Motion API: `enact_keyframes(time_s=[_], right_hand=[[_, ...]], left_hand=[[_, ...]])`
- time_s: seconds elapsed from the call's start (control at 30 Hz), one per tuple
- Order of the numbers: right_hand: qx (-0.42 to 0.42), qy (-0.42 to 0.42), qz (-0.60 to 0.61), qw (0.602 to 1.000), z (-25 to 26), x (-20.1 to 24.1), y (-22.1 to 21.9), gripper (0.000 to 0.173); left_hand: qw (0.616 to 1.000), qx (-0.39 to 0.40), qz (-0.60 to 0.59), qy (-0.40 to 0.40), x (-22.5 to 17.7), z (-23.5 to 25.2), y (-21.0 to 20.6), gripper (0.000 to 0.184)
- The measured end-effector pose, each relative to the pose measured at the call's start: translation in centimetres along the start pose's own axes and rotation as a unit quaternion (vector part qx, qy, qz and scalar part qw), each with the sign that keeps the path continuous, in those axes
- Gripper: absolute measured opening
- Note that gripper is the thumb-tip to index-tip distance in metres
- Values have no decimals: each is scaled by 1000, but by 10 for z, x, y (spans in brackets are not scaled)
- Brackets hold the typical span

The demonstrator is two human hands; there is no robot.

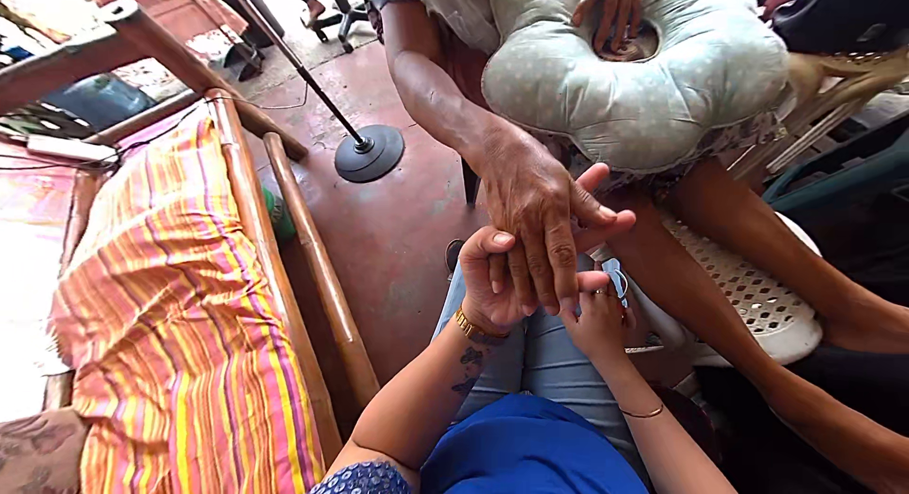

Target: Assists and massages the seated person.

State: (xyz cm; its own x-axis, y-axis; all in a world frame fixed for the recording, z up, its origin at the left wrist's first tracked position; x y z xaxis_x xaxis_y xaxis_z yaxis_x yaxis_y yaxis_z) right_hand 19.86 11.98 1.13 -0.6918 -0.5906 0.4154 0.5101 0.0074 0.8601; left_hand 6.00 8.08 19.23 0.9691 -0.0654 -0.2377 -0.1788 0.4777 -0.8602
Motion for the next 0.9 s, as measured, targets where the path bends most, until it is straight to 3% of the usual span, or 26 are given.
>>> enact_keyframes(time_s=[0.13,0.23,0.3,0.4,0.5,0.57,0.6,0.73,0.83,0.9], right_hand=[[2,-8,-1,1000,0,-3,-3,60],[-22,-17,53,998,6,7,10,64],[-125,21,84,988,21,26,50,66],[-284,80,7,955,60,52,134,63],[-373,58,-75,923,111,49,190,90],[-378,26,-95,920,144,40,209,109],[-374,4,-106,921,157,34,215,109],[-351,-70,-91,929,165,19,210,79],[-334,-60,29,940,122,26,186,56],[-364,-46,88,926,96,40,182,38]], left_hand=[[998,-22,-52,29,8,-11,11,72],[994,-49,-72,60,15,-19,19,59],[992,-69,-69,81,16,-23,20,49],[990,-54,-67,115,15,-24,8,46],[989,-30,-63,129,13,-17,-13,48],[988,-6,-57,140,15,-13,-28,57],[988,10,-52,144,15,-11,-36,60],[987,41,-34,153,17,3,-56,55],[984,61,-37,164,29,29,-47,42],[983,56,-29,172,43,50,-35,32]])
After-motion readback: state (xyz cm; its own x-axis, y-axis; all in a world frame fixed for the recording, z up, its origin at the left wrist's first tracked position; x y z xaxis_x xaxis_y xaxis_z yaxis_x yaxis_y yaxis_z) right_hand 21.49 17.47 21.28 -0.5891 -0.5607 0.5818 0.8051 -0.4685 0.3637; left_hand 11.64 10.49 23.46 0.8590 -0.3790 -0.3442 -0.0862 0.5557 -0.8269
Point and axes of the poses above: each hand's wrist, its own z-axis towards the middle knuckle, its own y-axis out of the back of the hand, x = y × z, the point moved 8 cm from there along z, towards the middle knuckle, and after that the axes turned 4 degrees about y, right-handed, at the moved point
